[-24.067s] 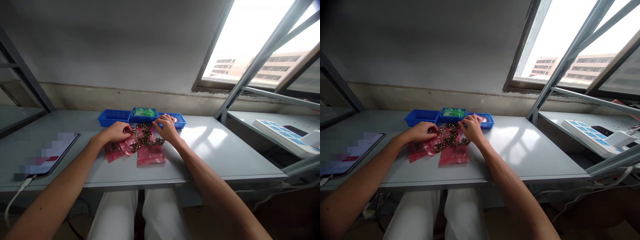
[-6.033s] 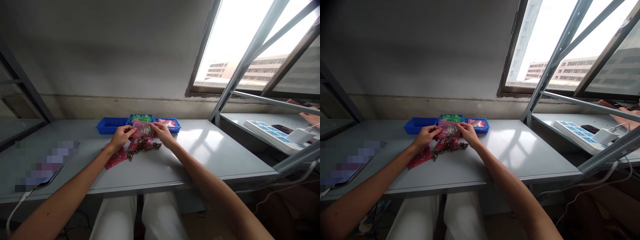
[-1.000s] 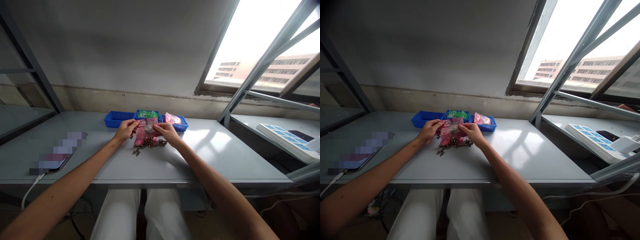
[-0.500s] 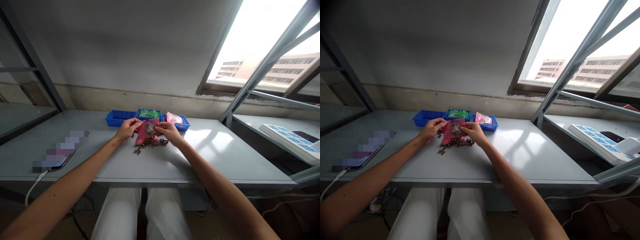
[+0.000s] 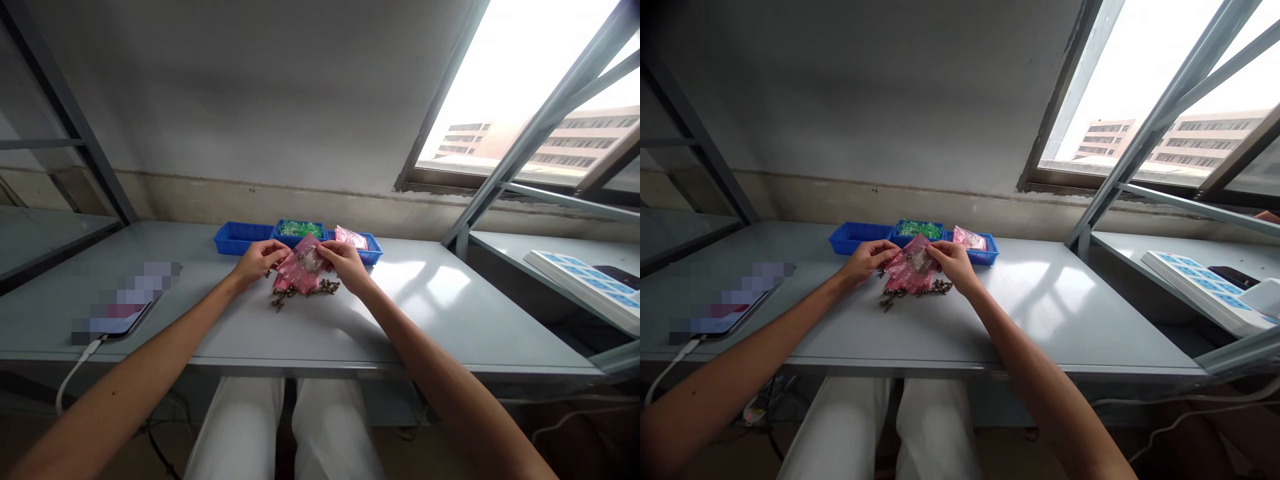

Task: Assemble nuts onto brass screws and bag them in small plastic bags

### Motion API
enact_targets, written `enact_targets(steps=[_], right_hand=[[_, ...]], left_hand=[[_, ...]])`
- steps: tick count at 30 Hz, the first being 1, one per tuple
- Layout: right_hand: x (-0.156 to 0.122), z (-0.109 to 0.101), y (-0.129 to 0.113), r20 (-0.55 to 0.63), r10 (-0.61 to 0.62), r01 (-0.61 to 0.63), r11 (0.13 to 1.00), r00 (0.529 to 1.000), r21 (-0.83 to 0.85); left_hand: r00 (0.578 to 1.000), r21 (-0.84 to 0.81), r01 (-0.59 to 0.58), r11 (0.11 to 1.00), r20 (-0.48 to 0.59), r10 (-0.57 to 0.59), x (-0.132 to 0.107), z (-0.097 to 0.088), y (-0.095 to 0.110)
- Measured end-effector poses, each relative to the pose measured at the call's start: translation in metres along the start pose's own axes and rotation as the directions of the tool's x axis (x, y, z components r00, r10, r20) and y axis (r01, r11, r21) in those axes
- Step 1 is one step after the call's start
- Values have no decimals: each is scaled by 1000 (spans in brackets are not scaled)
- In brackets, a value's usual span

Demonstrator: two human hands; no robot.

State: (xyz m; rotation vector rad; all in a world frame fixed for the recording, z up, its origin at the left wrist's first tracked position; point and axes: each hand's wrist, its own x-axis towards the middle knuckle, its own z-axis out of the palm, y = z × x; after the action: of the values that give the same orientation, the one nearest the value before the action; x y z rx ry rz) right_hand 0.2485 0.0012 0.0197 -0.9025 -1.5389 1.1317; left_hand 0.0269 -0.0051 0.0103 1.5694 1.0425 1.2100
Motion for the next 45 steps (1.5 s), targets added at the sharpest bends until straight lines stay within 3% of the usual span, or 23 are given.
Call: enact_targets(steps=[6,15,20,23,25,28,30,33,36,38,40,43,45], right_hand=[[-6,6,-8,72,23,-23,1000,997,-1],[-7,5,-2,131,-4,9,999,991,-38],[0,0,4,-11,-63,62,996,998,-66],[8,-20,5,-207,-165,127,974,964,-185],[13,-40,6,-333,-275,165,932,902,-323],[18,-69,11,-443,-394,136,850,805,-509],[20,-83,18,-457,-417,28,762,786,-647],[23,-91,29,-480,-426,-200,551,767,-810],[24,-87,32,-456,-486,-253,426,745,-869],[23,-82,29,-382,-525,-172,404,761,-898],[21,-74,26,-275,-524,-71,376,806,-924],[18,-63,27,-109,-431,30,303,896,-953],[17,-58,29,-50,-383,51,249,923,-967]], left_hand=[[988,26,-12,1000,152,8,-4,7,3],[999,-33,-3,999,38,5,-4,9,5],[990,-31,17,999,138,-13,-1,10,0],[998,92,-34,995,49,29,1,9,-5],[993,285,-118,951,5,121,-1,8,-6],[959,500,-281,819,109,263,-5,8,-5],[932,575,-362,734,207,297,-7,9,-4],[905,629,-426,650,298,304,-7,11,-6],[894,633,-447,632,339,293,-7,11,-8],[898,626,-438,645,339,281,-7,11,-8],[899,616,-434,657,342,273,-9,13,-7],[896,610,-436,662,361,258,-11,16,-5],[893,606,-437,665,378,243,-11,17,-5]])
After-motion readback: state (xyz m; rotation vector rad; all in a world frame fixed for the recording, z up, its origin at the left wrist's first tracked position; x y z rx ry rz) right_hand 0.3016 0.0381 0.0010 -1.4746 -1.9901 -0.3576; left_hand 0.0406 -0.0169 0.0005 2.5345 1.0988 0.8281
